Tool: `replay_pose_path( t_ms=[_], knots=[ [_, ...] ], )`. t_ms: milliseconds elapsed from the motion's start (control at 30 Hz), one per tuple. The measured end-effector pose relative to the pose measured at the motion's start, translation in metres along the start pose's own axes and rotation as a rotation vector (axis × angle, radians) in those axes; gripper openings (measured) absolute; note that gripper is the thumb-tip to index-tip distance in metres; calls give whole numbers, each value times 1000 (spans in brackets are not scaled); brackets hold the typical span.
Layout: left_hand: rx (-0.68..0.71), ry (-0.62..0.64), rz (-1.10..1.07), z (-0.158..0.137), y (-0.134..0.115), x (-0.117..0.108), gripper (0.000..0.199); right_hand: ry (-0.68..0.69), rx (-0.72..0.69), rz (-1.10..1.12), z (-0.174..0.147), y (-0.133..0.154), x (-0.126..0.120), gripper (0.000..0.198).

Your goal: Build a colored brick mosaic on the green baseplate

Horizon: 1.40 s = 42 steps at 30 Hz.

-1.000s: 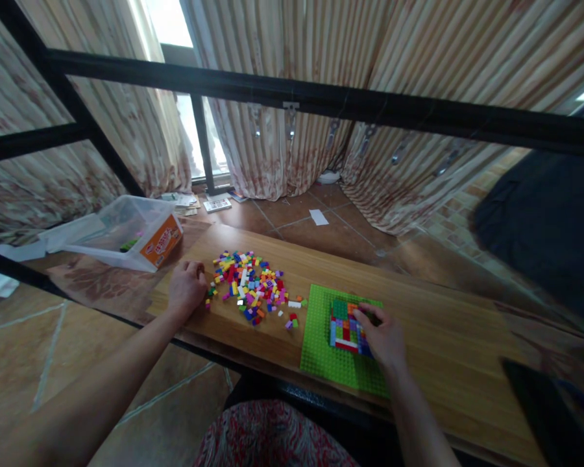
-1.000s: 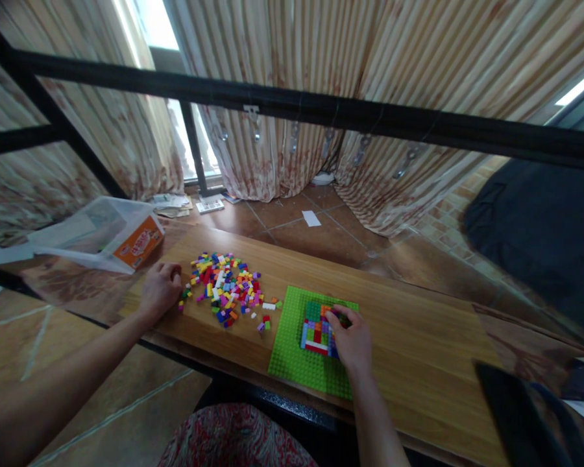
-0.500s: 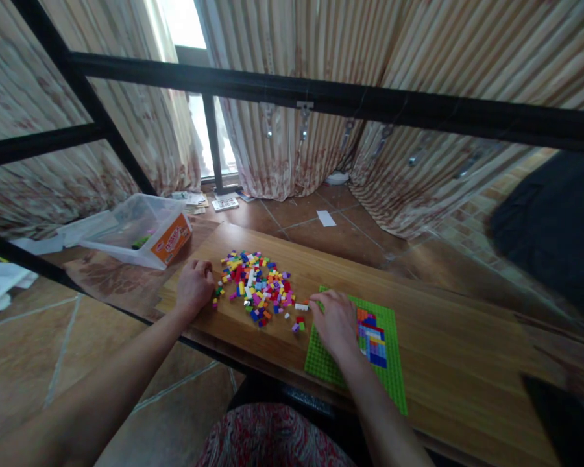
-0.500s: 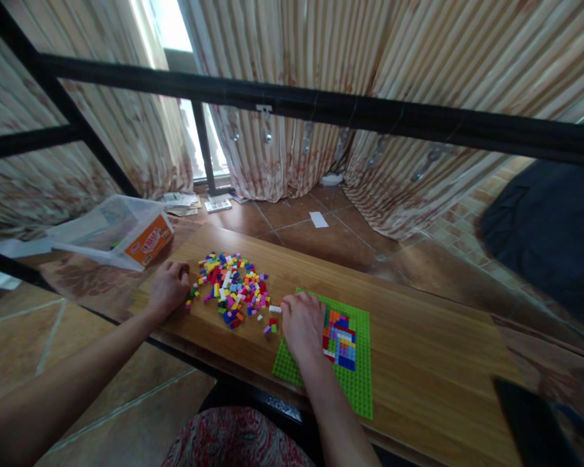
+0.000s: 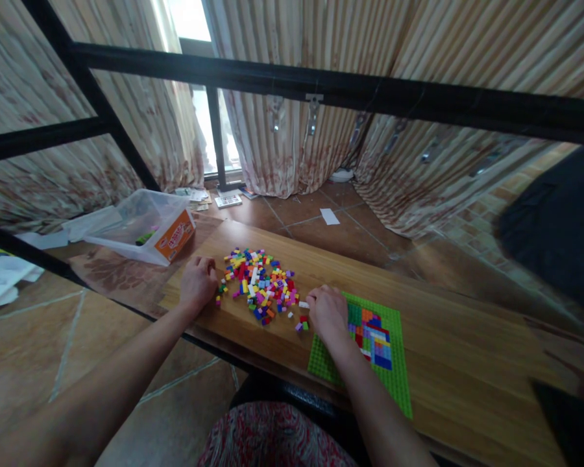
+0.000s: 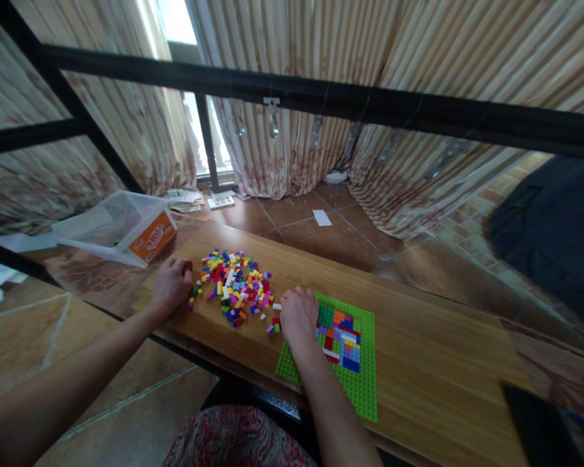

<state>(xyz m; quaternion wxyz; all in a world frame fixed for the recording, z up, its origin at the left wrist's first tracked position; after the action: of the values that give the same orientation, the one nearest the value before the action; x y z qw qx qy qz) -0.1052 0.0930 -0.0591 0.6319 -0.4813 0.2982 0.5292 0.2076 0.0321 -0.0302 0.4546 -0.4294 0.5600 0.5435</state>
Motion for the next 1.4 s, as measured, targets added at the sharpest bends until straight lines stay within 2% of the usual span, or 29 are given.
replay_pose_path(
  t_ms=[133, 267, 367, 467, 600, 733, 933, 1400],
  knots=[
    [2, -8, -6, 0, 0, 0, 21, -64, -2, 65, -1, 3, 0, 23],
    [5, -6, -6, 0, -1, -1, 22, -133, 54, 354, -16, 3, -10, 26],
    [-1, -3, -9, 0, -1, -1, 23, -132, 70, 598, -32, -2, -20, 25],
    [0, 1, -13, 0, -1, -1, 24, -145, 92, 799, -49, -16, -26, 28],
    [0, -1, -12, 0, -1, -1, 24, -233, 217, 949, -70, -48, -25, 33],
    [5, 0, -12, 0, -2, -3, 25, -306, 322, 896, -86, -85, -25, 33],
    [-2, 1, -11, 1, -2, -4, 26, -407, 326, 657, -96, -118, -27, 35],
    [14, -1, 8, 2, -1, -4, 27, -335, 279, 397, -72, -113, -21, 36]
  ],
)
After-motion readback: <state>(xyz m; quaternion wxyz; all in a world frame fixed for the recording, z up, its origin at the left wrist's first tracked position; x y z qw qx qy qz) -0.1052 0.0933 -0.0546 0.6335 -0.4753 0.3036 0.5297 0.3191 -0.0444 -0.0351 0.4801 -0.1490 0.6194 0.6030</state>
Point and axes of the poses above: each hand's wrist, its own z-axis towards the middle knuckle, its own x-axis out of the palm, y = z × x, the point moved 1 cm from there along z, towards the middle knuckle, and after that the axes turned 2 degrees about x, right-handed, at the moved point
